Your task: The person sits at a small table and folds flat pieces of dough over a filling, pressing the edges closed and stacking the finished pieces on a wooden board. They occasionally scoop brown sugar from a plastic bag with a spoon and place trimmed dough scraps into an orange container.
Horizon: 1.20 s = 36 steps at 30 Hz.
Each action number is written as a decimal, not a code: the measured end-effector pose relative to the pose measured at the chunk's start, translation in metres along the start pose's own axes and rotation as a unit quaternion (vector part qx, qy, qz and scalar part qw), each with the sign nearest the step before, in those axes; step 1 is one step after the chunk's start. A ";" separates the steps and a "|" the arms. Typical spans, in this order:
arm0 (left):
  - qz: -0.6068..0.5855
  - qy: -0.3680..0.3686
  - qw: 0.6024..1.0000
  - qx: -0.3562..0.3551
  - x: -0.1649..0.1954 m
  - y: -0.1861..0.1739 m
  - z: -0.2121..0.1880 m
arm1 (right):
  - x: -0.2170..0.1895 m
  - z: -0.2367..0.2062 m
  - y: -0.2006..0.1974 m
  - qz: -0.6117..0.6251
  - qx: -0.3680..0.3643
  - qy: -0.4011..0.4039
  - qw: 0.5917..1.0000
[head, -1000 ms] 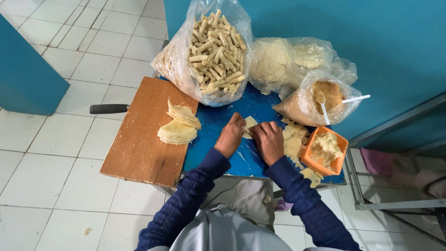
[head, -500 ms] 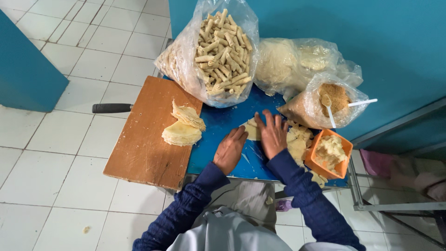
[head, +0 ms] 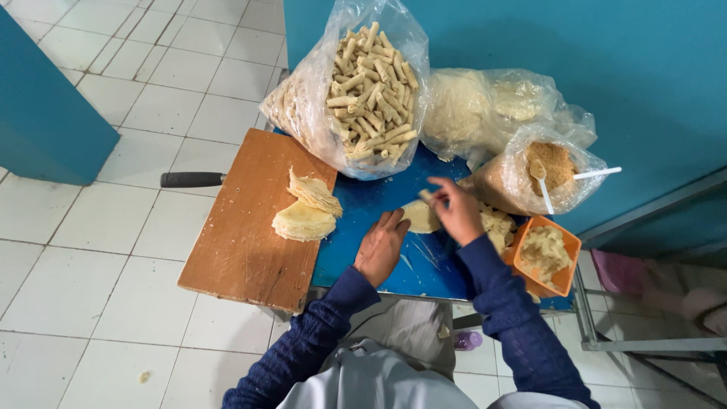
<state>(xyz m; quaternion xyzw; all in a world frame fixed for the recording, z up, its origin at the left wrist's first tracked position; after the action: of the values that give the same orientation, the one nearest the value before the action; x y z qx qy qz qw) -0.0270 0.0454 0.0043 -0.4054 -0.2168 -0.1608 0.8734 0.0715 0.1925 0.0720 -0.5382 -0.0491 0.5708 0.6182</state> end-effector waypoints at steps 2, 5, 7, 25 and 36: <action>-0.023 -0.011 1.000 0.015 0.001 -0.001 0.002 | 0.007 0.019 -0.018 -0.006 -0.028 0.086 0.996; -0.058 -0.032 0.998 0.020 0.001 0.000 0.008 | -0.006 0.054 -0.048 0.280 -0.016 0.126 0.952; -0.062 -0.052 0.996 0.030 0.002 0.003 0.013 | -0.026 0.069 -0.069 0.388 0.001 0.045 0.920; -0.016 -0.106 0.989 0.097 0.012 0.012 0.046 | 0.067 -0.058 -0.143 -0.306 0.189 0.045 0.932; -0.362 -0.182 0.912 0.068 0.031 0.024 0.042 | 0.058 -0.065 -0.163 -0.455 0.201 0.030 0.867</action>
<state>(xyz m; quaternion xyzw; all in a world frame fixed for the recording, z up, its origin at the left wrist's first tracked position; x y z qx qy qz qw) 0.0000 0.0901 0.0287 -0.2611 -0.5140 -0.3742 0.7263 0.2417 0.2339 0.1302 -0.3373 -0.1534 0.2074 0.9054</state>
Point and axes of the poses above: each hand's wrist, its own z-axis towards the middle knuckle, its own y-axis out of the palm, x = y × z, the point moved 2 cm from there along z, towards the middle knuckle, and after that the axes turned 3 degrees about x, right-handed, at the moved point
